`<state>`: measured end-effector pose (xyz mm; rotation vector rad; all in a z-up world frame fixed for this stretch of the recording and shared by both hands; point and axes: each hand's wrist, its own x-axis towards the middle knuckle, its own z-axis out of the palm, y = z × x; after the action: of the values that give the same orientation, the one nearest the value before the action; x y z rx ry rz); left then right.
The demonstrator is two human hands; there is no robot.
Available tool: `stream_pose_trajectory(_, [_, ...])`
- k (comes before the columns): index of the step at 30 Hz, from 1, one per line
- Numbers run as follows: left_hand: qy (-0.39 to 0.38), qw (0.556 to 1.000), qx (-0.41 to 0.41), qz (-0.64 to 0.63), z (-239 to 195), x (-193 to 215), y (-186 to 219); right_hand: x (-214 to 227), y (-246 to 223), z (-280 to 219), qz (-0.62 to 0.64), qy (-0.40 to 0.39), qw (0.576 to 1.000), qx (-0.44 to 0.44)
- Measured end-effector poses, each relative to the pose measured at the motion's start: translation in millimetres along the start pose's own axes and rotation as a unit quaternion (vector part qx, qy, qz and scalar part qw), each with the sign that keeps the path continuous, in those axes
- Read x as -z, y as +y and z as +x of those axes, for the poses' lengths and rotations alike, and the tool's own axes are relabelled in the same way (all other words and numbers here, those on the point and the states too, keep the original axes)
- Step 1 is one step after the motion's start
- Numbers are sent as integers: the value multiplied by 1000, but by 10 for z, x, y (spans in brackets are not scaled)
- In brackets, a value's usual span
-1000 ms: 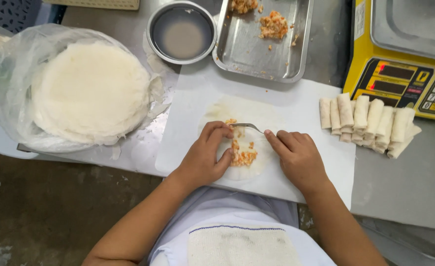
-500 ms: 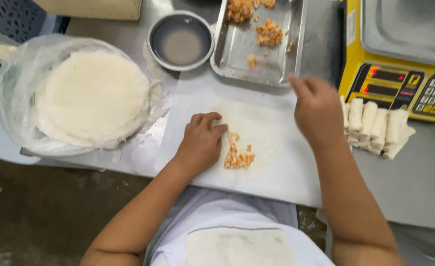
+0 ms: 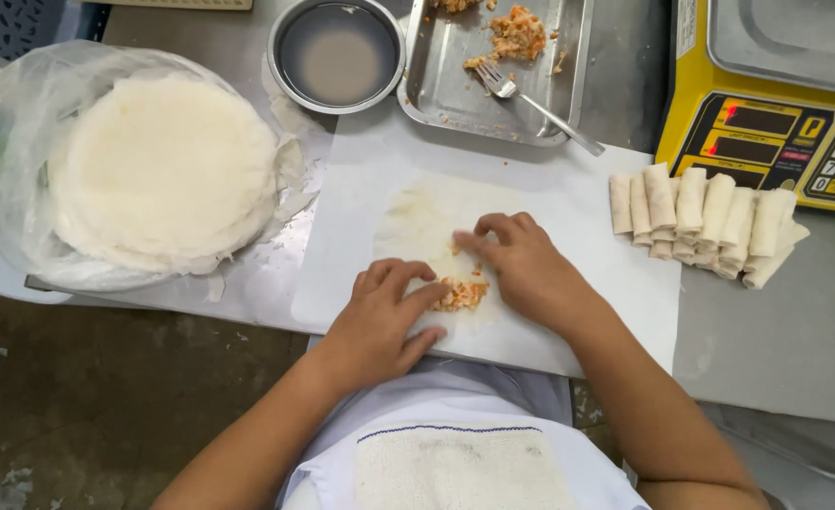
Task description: Preparing spring rolls by portioning filling onto wrappers and rolling them tightly.
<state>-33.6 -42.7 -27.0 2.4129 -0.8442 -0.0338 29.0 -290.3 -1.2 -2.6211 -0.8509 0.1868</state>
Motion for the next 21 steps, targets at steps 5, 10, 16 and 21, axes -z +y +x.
stream_pose_trajectory(5, [55, 988, -100, 103, -159, -224, -95, 6, 47, -174, 30, -37, 999, 6])
stream_pose_trajectory(10, [77, 977, -146, 133, -166, -296, -104, -89, -10, -200, 61, 18, 995, 73])
stream_pose_trajectory(16, [96, 976, -152, 121, -164, -204, -61, -57, 36, -230, -35, -19, 999, 26])
stream_pose_trajectory(21, [129, 977, -128, 110, -97, -283, -68, -5, -14, -258, -32, -40, 999, 7])
